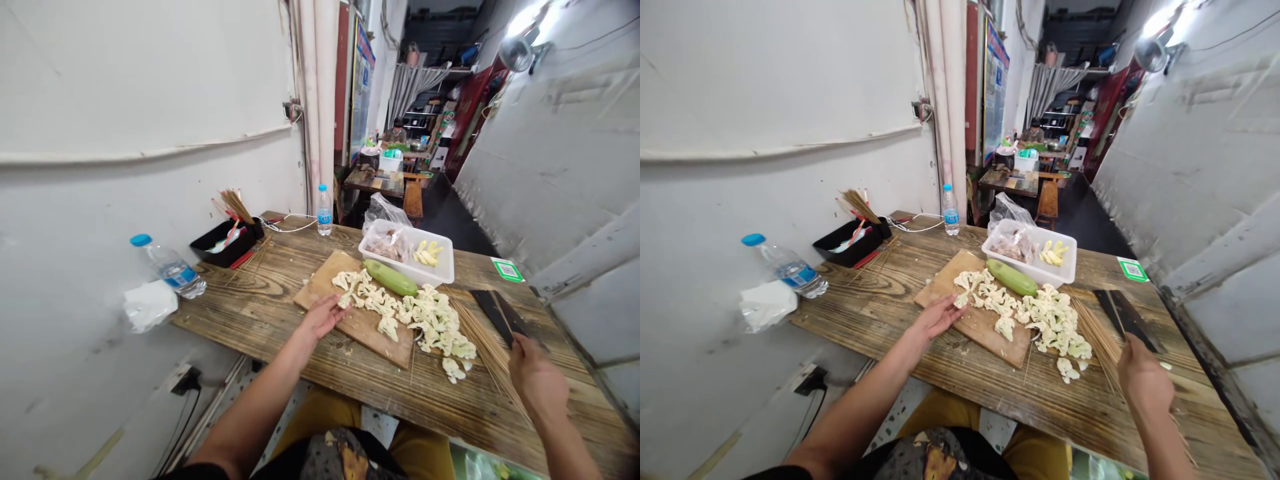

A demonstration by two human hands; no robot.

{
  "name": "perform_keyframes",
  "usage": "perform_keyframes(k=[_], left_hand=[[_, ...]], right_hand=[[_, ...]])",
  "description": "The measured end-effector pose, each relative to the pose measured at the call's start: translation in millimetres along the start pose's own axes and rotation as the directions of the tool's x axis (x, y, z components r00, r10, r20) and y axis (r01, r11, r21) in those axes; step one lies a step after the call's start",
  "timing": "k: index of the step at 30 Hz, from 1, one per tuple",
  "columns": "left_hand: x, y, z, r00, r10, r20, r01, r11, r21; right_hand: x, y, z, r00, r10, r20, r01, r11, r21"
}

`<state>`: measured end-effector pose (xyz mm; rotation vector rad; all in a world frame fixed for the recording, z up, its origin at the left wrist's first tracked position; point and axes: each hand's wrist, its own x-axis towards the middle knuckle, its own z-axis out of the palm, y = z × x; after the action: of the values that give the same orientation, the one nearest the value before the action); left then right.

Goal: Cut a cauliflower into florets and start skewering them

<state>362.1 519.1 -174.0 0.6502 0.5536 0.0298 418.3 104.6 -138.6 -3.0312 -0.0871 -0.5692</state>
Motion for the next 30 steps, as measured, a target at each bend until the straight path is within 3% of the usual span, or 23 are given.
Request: perform_keyframes(k=[1, 3, 5, 6, 8, 14, 23, 30], left_hand=[[-2, -1, 3.3, 1.000, 0.000, 0.018, 0.000, 1.000, -0.012], [-7, -4, 10.4, 0.998, -0.017, 0.059, 0.018, 1.000, -0.004], [-14, -7, 17.3, 0.992, -0.047, 0.119, 0.044, 0.999, 0.031], [-17, -9, 20.3, 0.987, -0.054, 0.154, 0.047, 0.998, 0.050], [-23, -11, 25.1, 0.973, -0.046, 0.226, 0.030, 0.997, 0.075], [-33, -13, 35.4, 0.956, -0.036, 0.293, 0.008, 0.996, 0.094], [-42, -14, 51.8, 0.954, -0.054, 0.296, 0.031, 0.996, 0.083], [-45, -14, 55.5, 0.947, -0.012, 0.321, -0.019, 0.995, 0.094]], right_hand=[[-15, -18, -6, 0.997, 0.038, -0.071, -0.035, 0.998, 0.044], [-51, -62, -18, 0.981, -0.149, -0.121, 0.177, 0.949, 0.262], [-87, -104, -25, 0.922, -0.337, -0.192, 0.388, 0.815, 0.430], [-102, -121, -28, 0.888, -0.384, -0.253, 0.460, 0.753, 0.470], [-122, -141, -31, 0.864, -0.421, -0.276, 0.503, 0.711, 0.492], [-128, -128, -29, 0.815, -0.522, -0.252, 0.577, 0.691, 0.436], [-130, -125, -39, 0.815, -0.514, -0.270, 0.577, 0.671, 0.466], [-133, -121, -36, 0.801, -0.548, -0.242, 0.592, 0.662, 0.459]])
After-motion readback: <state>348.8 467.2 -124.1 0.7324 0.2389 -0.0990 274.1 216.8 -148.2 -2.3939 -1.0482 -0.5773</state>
